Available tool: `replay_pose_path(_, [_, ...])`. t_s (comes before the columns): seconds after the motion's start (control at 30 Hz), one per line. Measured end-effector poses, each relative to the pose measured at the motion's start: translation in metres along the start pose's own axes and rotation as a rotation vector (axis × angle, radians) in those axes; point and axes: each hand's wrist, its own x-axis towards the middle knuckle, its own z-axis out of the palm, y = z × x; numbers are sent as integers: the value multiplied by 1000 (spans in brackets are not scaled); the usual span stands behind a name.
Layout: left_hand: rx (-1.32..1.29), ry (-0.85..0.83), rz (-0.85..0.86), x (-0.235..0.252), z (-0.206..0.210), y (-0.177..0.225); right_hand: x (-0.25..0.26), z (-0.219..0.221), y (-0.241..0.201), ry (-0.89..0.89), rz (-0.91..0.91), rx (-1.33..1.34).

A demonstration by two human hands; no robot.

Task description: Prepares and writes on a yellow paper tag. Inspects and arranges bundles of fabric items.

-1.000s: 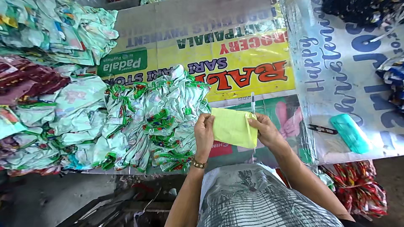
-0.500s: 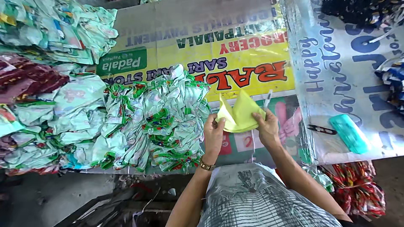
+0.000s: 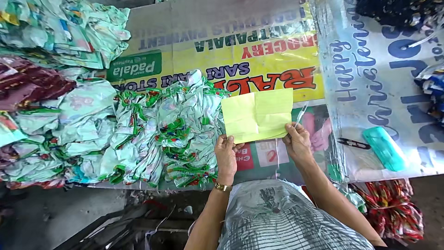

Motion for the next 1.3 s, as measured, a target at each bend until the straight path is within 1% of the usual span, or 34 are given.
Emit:
replay_pose_path(0.07, [109,-36,102,1,-5,-2,1,-2,-2,-45,-29,-25])
replay_pose_path(0.13, [311,-41,236,5,-15,-8,4,-4,-5,-99,-88,-81])
replay_pose_path(0.17, [403,-24,277,7,-19,-10,5,-7,-7,-134,-132,-124])
replay_pose_path(0.2, [454,-24,279,9,-22,-10,6,-10,-8,-172,-178,-167])
replay_pose_path(0.23, [452,-37,246,10,-24,-8,7,-12,-11,-209,-224,-205])
replay_pose_path(0.33, [285,-119,120,16,-24,1,8,-15,-20,-283,-304,-258])
replay_pose_path(0.4, [166,-190,91,22,-27,1,8,-18,-23,-331,-344,-273])
replay_pose_path(0.43, [139,-230,91,25,-30,-1,7,-21,-24,-353,-356,-279])
replay_pose_path(0.5, [150,-363,112,34,-37,-1,5,-28,-25,-371,-364,-326])
replay_pose_path(0.57, [117,-433,71,51,-36,-2,0,-33,-26,-311,-328,-509])
replay_pose_path(0.63, [106,-472,13,56,-33,-4,-6,-35,-22,-206,-196,-683])
replay_pose_path(0.67, [109,-519,11,56,-30,-5,-9,-38,-16,-172,-129,-698])
replay_pose_path(0.7, [118,-570,30,56,-24,-6,-12,-41,-10,-167,-79,-689])
replay_pose_path(0.77, [96,-699,70,60,-13,-9,-14,-44,1,-182,-49,-571])
replay_pose_path(0.83, [36,-858,72,67,-5,-14,-14,-45,4,-240,-58,-400])
replay_pose_path(0.87, [26,-905,69,68,1,-15,-11,-46,0,-294,-61,-327])
replay_pose_path(0.93, [68,-933,92,66,10,-14,-1,-48,-11,-431,-40,-226])
replay_pose_path(0.97, [105,-932,125,64,14,-15,3,-50,-18,-494,-24,-231])
replay_pose_path(1.07, [162,-929,233,60,18,-17,8,-54,-32,-622,-12,-361])
replay_pose_path(1.13, [188,-902,280,55,20,-11,12,-54,-39,-635,-58,-467])
replay_pose_path(1.2, [254,-853,249,46,19,-4,11,-55,-44,-621,-105,-541])
replay_pose_path(1.3, [211,-969,79,46,12,-2,9,-55,-47,-629,-260,-731])
